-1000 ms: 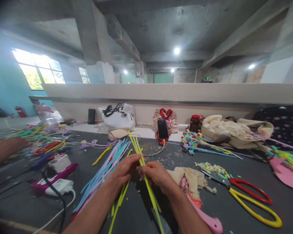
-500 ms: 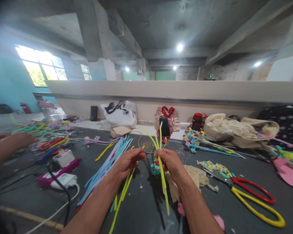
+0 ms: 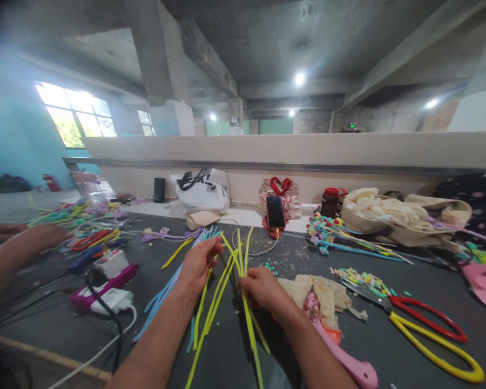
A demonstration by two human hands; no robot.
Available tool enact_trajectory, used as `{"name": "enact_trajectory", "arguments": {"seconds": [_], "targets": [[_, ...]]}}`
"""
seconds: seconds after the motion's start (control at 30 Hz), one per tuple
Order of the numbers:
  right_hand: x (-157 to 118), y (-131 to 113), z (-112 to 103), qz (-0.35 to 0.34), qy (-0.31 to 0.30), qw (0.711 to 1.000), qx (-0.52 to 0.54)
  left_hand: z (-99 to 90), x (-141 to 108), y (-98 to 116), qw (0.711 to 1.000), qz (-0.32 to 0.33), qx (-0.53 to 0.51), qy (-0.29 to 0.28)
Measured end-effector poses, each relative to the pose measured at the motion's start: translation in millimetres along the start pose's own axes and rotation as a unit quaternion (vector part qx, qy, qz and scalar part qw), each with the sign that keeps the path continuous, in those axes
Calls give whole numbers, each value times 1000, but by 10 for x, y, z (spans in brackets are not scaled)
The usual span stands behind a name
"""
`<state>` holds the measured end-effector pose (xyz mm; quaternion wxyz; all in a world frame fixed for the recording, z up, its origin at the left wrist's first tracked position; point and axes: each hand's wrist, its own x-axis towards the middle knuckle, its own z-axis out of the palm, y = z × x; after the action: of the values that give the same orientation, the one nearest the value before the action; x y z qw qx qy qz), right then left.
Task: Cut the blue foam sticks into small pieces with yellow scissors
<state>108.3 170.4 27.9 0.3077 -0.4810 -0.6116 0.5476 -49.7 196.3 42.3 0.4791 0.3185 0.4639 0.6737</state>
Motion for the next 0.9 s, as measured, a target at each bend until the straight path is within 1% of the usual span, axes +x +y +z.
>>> {"name": "enact_trajectory", "arguments": {"seconds": [0.1, 0.2, 0.27, 0.33, 0.43, 0.53, 0.63, 0.73, 0.83, 0.9], "targets": [[35, 0, 66, 10, -15, 1000, -14, 8, 2, -8, 1000, 5, 18, -1], [146, 28, 106, 37, -30, 998, -29, 10, 0, -17, 999, 6, 32, -3], [242, 53, 90, 55, -21, 997, -39, 11, -5, -28, 999, 5, 40, -6], [329, 74, 33, 72, 1, 996, -49, 14, -11, -41, 999, 5, 50, -12], [407, 81, -101, 87, 40, 994, -62, 22, -20, -55, 998, 6, 65, -19], [397, 29, -251, 80, 54, 992, -75, 31, -27, -55, 997, 7, 76, -27], [324, -119, -392, 39, 50, 994, -94, 44, -36, -48, 996, 5, 83, -41], [267, -348, -545, -16, 60, 988, -140, 55, -48, -46, 994, 0, 91, -59], [272, -558, -759, -39, 85, 969, -229, 59, -55, -52, 992, -3, 103, -74], [288, -616, -937, -35, 113, 945, -306, 59, -60, -57, 990, -4, 112, -82]]}}
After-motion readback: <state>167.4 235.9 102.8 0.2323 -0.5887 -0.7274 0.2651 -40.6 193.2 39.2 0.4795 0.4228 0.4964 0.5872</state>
